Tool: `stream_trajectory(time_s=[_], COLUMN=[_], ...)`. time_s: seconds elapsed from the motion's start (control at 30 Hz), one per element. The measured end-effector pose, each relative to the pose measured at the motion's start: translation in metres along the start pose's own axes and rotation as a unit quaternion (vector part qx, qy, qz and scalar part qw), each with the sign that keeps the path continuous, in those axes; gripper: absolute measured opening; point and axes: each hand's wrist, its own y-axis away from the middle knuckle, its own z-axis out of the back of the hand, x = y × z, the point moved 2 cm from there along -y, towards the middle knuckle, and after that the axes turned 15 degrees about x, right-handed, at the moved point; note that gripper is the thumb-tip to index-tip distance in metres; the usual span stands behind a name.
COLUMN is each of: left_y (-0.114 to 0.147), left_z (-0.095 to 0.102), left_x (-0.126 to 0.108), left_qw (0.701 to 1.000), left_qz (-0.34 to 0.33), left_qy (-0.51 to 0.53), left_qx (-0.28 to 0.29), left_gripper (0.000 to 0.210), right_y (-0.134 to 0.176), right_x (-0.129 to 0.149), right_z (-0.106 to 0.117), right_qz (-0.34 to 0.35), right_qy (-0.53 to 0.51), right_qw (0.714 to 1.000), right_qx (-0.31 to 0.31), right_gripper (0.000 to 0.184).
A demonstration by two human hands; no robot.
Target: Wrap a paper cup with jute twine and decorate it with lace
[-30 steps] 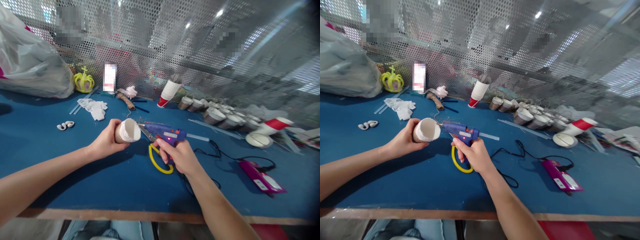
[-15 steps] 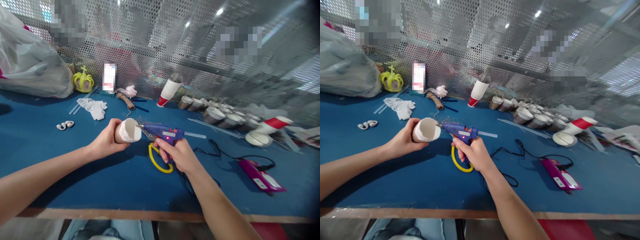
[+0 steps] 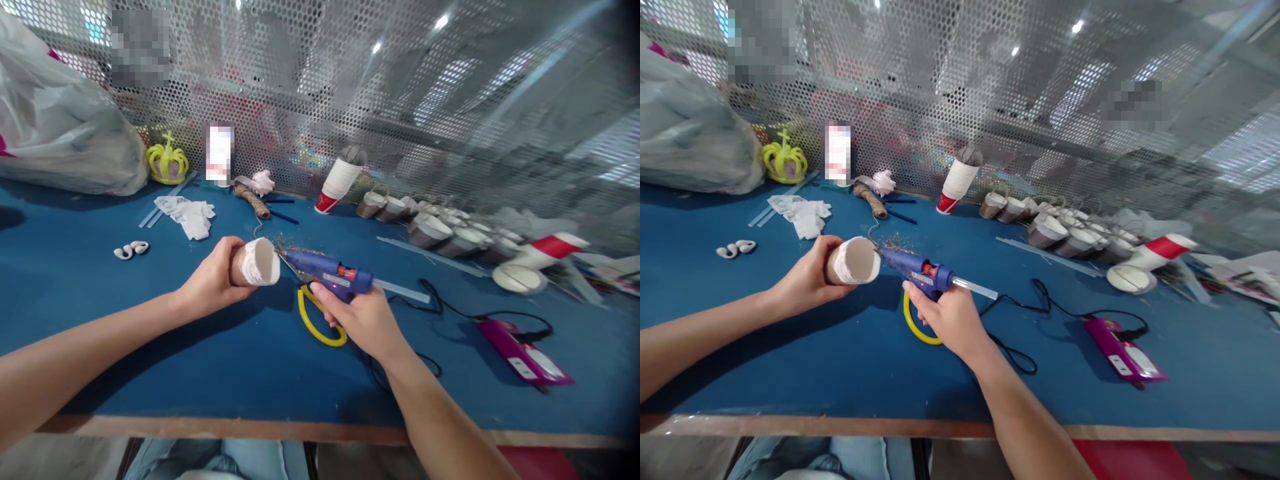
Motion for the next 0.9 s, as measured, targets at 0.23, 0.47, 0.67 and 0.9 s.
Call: stream_trajectory(time_s=[0.23,0.47,0.67,0.9], left_y=[-0.0002,0.0000,0.0002,-0.0006], left_z=[0.0016,0.0011,0.0012,0.0030], left_x=[-0.0006,-0.0014,-0.0012,0.0005], left_qw=[1.000,1.000,1.000,1.000], left_qz=[0.003,-0.001,-0.001,0.006], left_qy=[-0.003,-0.007,-0.011,-0.013], left_qx=[-0.006,-0.006,-0.009,-0.011], left_gripper=[0.049,0.050,0.049,0.050], right_y=[0.0002,-0.0007,0.0000,-0.0006], right_x=[-0.0033,-0.0025,-0.0022,-0.0038], right_z=[0.0004,0.0000,-0.0004,0.0013], right_qz=[-0.013,-0.016,-0.019,-0.019], right_qy=[0.053,0.068,0.073,0.073], right_qw=[0.998,0.998,0.997,0.997], right_qx=[-0.006,-0.009,-0.010,-0.004], right_gripper=[0.037,0.038,0.038,0.038])
